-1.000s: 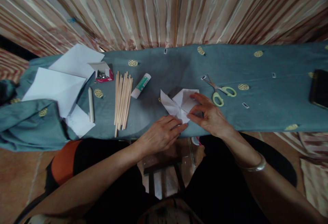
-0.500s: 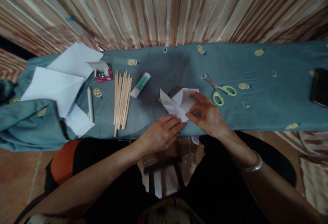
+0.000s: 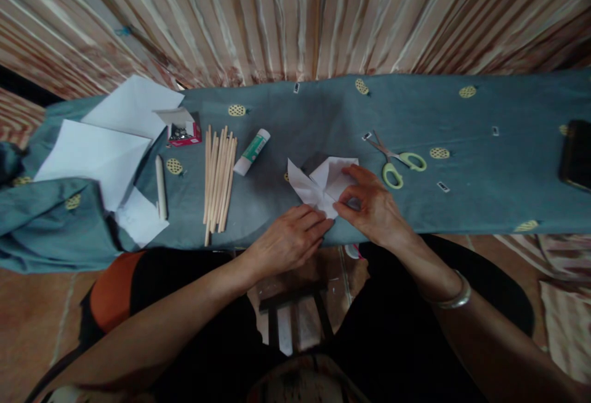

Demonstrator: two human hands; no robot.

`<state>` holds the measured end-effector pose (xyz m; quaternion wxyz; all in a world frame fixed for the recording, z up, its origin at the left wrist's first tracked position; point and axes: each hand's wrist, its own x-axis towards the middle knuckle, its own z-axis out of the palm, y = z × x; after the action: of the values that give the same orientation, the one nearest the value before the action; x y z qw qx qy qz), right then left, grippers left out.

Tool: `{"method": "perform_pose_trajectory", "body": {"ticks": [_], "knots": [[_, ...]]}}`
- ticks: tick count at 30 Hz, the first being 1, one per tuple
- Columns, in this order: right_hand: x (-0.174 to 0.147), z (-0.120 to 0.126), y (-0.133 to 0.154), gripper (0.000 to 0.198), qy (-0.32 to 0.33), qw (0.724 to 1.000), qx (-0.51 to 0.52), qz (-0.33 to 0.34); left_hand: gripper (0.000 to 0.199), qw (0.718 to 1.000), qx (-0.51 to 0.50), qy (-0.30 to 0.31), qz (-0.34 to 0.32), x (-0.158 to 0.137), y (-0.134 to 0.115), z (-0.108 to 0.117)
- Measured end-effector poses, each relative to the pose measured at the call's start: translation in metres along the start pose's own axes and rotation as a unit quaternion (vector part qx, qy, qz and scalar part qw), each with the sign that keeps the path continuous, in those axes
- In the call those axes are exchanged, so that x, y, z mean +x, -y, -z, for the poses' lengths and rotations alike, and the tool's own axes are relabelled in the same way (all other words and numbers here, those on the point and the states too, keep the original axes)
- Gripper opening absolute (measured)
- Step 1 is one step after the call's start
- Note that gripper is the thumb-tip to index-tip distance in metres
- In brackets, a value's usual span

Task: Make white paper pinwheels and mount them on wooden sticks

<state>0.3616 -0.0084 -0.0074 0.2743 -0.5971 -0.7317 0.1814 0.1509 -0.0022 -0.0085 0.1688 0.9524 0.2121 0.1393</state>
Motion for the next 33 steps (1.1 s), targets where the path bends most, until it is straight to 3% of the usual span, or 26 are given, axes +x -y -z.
{"method": "perform_pose_trajectory", "body": {"ticks": [9, 14, 21, 33], "knots": [[-0.0018, -0.0010, -0.0011, 0.014, -0.003, 1.000, -0.003, -0.001, 0.033, 1.000, 0.003, -0.005, -0.002, -0.0003, 0.0012, -0.0015], [-0.0035, -0.0016, -0.0031, 0.002, -0.001, 1.000, 0.004, 0.005, 0.033, 1.000, -0.007, -0.002, -0.002, -0.0001, 0.0010, -0.0007], [-0.0059, -0.0023, -0.0012, 0.021, 0.021, 0.997, 0.012, 0.072, 0.033, 1.000, -0.002, 0.001, -0.001, 0.0003, 0.0006, -0.0003], [-0.0078, -0.0015, 0.0029, 0.023, 0.037, 0.996, -0.030, 0.079, 0.033, 1.000, 0.012, -0.001, -0.001, 0.0003, -0.0004, 0.0004]]}}
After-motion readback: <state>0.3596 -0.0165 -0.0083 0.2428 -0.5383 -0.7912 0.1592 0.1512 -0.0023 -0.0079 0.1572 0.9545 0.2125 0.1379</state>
